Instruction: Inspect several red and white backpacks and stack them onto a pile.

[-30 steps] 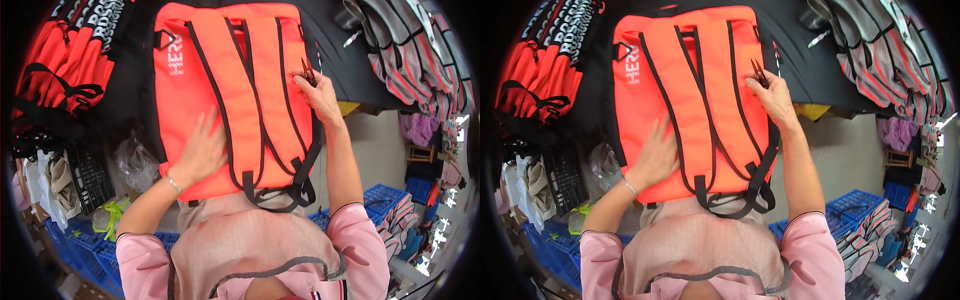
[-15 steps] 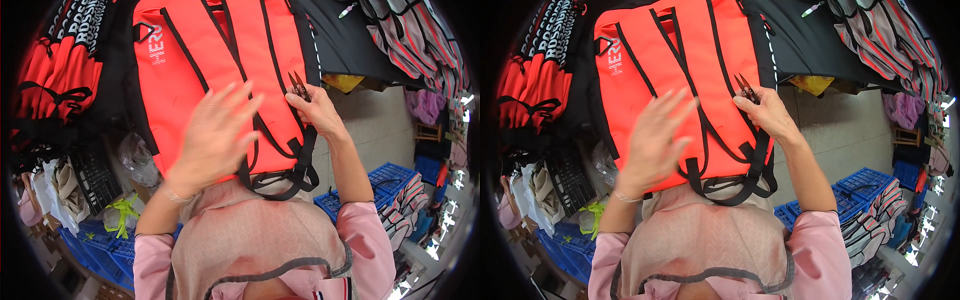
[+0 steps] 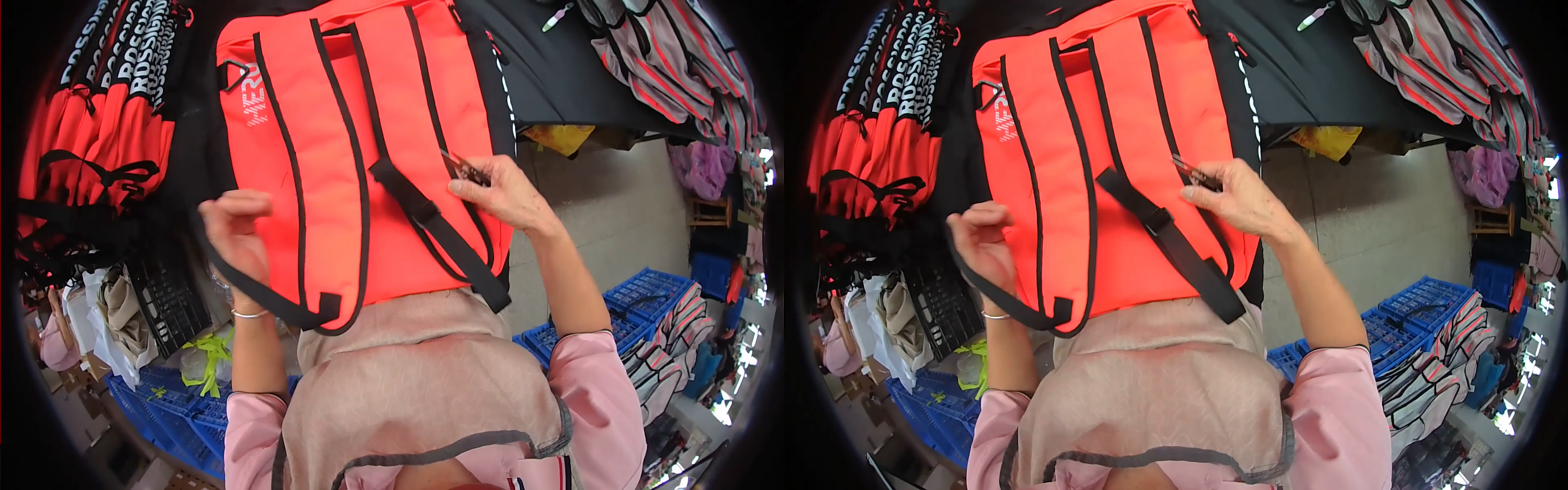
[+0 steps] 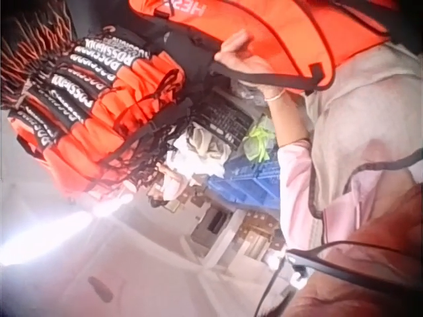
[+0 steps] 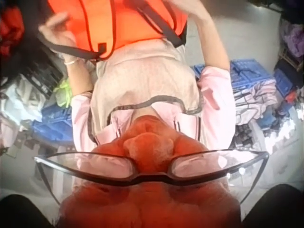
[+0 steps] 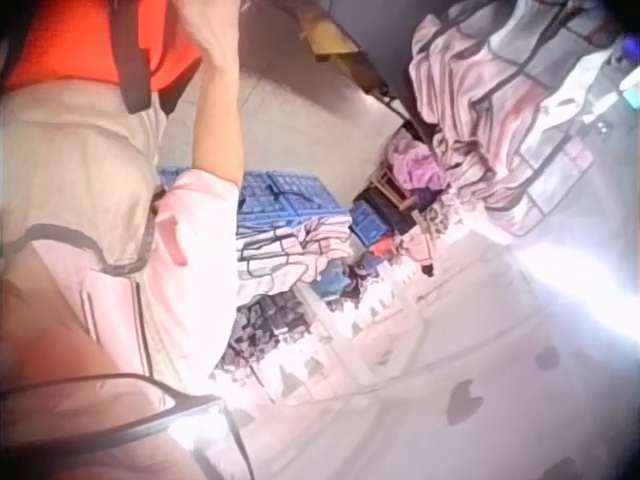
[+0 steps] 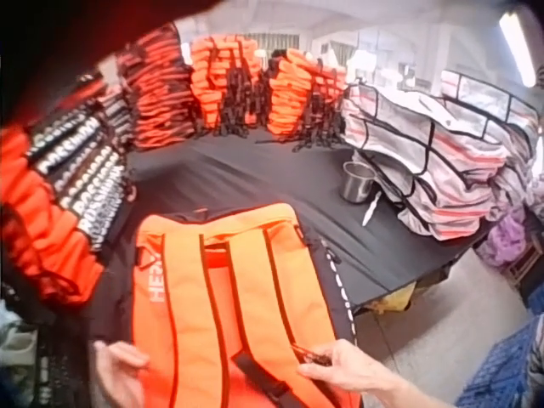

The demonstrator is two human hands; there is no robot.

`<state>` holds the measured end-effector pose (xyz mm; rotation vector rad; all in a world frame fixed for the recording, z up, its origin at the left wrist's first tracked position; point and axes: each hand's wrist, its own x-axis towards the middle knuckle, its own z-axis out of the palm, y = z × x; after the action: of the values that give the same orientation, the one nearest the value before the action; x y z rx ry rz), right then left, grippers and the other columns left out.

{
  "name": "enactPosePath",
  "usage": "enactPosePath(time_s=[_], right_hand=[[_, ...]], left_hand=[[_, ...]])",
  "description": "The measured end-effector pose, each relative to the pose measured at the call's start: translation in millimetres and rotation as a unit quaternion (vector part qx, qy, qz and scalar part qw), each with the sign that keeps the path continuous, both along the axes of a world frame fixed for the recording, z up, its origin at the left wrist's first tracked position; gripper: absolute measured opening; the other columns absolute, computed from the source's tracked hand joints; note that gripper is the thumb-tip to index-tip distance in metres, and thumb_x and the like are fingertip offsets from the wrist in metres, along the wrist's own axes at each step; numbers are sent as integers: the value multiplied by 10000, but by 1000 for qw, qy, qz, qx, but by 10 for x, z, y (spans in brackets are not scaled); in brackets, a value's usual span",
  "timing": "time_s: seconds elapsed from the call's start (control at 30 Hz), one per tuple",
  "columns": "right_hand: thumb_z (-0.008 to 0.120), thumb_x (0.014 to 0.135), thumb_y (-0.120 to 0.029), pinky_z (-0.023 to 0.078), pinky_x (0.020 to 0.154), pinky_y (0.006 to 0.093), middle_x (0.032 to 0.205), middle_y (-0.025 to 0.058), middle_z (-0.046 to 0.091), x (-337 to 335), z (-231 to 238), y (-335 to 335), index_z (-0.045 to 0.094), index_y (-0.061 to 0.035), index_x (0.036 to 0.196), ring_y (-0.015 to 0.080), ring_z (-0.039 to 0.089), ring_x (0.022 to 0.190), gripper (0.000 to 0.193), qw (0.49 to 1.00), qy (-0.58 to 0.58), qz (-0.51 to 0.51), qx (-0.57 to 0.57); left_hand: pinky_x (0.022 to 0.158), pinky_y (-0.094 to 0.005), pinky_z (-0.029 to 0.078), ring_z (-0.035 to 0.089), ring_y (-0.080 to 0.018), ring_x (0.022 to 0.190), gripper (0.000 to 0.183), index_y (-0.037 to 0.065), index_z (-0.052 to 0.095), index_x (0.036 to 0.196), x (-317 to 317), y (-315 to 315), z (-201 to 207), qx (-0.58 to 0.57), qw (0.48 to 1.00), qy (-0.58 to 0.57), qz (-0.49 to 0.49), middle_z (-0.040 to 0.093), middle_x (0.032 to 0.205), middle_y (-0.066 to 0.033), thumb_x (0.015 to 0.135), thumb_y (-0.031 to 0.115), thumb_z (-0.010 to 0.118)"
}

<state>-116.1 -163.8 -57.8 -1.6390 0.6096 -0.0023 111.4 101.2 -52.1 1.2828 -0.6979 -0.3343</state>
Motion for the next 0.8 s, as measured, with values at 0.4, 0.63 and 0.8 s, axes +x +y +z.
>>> enactPosePath(time_s=[0.4, 0.63, 0.8], right_hand=[[649, 896, -160, 448, 653, 275, 734, 62, 621, 424, -201, -468, 637, 21, 951, 100, 544, 681, 189, 956, -69, -142, -247], [627, 926, -98, 449, 732, 221, 843, 3, 619, 349, -93, -429, 639, 46, 1003, 76, 561, 784, 163, 974, -62, -136, -171], [619, 937, -71, 401, 604, 189, 759, -41, 566, 647, 298, -8, 643, 20, 954, 27, 491, 684, 96, 969, -57, -102, -218]], left_hand=[[1163, -557, 169, 263, -309, 1454, 647, 47, 393, 1454, -421, 202, -310, 484, 708, -491, -150, 340, 1532, -171, 895, 301, 595], [920, -387, 523, 575, -262, 1194, 452, 99, 524, 1360, -1046, 1922, -308, 386, 825, -306, -275, 536, 1375, -105, 923, 196, 581], [719, -330, 557, 699, -235, 839, 251, 20, 667, 1117, -960, 2675, -636, 539, 834, -118, -17, 705, 975, -127, 973, 157, 514]])
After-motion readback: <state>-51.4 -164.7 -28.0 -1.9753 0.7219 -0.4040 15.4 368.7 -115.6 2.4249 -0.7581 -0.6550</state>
